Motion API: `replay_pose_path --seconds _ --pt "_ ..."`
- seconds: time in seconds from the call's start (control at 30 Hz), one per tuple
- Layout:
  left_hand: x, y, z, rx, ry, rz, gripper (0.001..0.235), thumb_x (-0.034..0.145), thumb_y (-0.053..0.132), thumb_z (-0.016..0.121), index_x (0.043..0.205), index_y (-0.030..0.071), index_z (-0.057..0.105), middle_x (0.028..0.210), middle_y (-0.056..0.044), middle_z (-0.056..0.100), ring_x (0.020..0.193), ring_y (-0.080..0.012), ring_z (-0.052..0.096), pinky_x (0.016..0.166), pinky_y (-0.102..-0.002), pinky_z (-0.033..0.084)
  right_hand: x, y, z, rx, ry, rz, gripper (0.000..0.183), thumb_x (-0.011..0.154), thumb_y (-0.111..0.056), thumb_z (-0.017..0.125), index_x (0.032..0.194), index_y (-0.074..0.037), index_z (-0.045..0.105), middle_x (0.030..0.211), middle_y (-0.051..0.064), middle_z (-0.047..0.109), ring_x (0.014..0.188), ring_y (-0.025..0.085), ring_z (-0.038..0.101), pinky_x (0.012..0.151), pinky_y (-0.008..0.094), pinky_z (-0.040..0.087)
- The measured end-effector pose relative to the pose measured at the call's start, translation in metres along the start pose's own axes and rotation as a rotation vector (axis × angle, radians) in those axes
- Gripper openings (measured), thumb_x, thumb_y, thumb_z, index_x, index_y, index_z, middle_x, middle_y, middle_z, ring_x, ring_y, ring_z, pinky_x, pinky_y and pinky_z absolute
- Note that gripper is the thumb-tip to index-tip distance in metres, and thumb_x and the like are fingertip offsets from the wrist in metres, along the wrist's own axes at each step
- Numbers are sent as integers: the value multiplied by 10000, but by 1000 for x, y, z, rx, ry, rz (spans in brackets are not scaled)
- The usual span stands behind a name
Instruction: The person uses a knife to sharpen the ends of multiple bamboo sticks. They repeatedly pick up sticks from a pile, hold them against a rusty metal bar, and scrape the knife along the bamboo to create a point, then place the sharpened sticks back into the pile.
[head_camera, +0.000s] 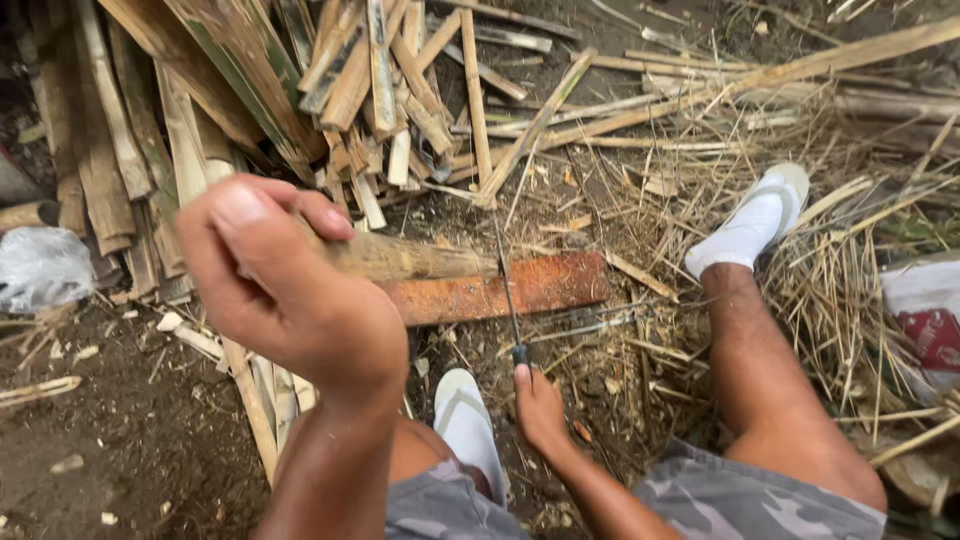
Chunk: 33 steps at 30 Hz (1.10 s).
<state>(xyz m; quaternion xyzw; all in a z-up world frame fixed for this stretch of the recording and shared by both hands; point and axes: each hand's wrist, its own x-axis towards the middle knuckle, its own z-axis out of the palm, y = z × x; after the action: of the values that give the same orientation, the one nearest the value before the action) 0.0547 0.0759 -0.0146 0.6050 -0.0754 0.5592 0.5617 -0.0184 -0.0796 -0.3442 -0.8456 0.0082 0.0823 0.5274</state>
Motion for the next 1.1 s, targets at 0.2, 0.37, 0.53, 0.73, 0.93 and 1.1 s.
replay_pose_path --seconds 0.2,0.37,0.53,0.73,0.93,1.1 --pt "-16 7 12 25 24 -69 129 1217 145 479 1184 21 486 867 -12 515 711 -84 468 602 -195 411 -34 40 34 133 -75 -26 588 1034 -550 360 882 -37 606 700 163 643 646 344 638 585 484 465" --pt "-3 -18 12 -137 9 -32 215 1109 76 566 1276 63 431 910 11 480 748 -87 487 614 -207 469 14 150 57 -86 -41 350 697 1017 -644 318 848 -49 638 742 156 667 696 334 652 618 485 473" --pt "-42 -107 24 299 -267 -126 201 1055 23 685 1067 36 485 982 -35 506 779 -146 516 694 -268 504 8 157 47 -40 167 371 631 1054 -586 353 847 -59 633 723 116 627 615 264 569 570 449 443" --pt "-56 -157 9 644 -396 -702 216 922 42 608 1132 87 633 917 -59 683 757 -151 687 650 -317 542 -28 93 20 318 -1 593 553 1070 -526 390 891 -42 587 675 89 533 518 228 497 481 429 400" --pt "28 -123 -46 457 349 -570 289 967 24 531 1217 31 386 884 -118 631 641 -122 622 512 -235 498 -33 106 43 -53 -312 282 610 1020 -595 392 935 -54 661 757 64 641 742 243 622 719 455 507" --pt "60 -113 -92 -86 613 -564 180 933 -46 519 1099 -17 580 982 -178 677 723 -183 708 602 -280 631 3 166 21 -115 6 440 656 1048 -605 344 885 -45 642 798 153 628 748 371 635 744 546 498"
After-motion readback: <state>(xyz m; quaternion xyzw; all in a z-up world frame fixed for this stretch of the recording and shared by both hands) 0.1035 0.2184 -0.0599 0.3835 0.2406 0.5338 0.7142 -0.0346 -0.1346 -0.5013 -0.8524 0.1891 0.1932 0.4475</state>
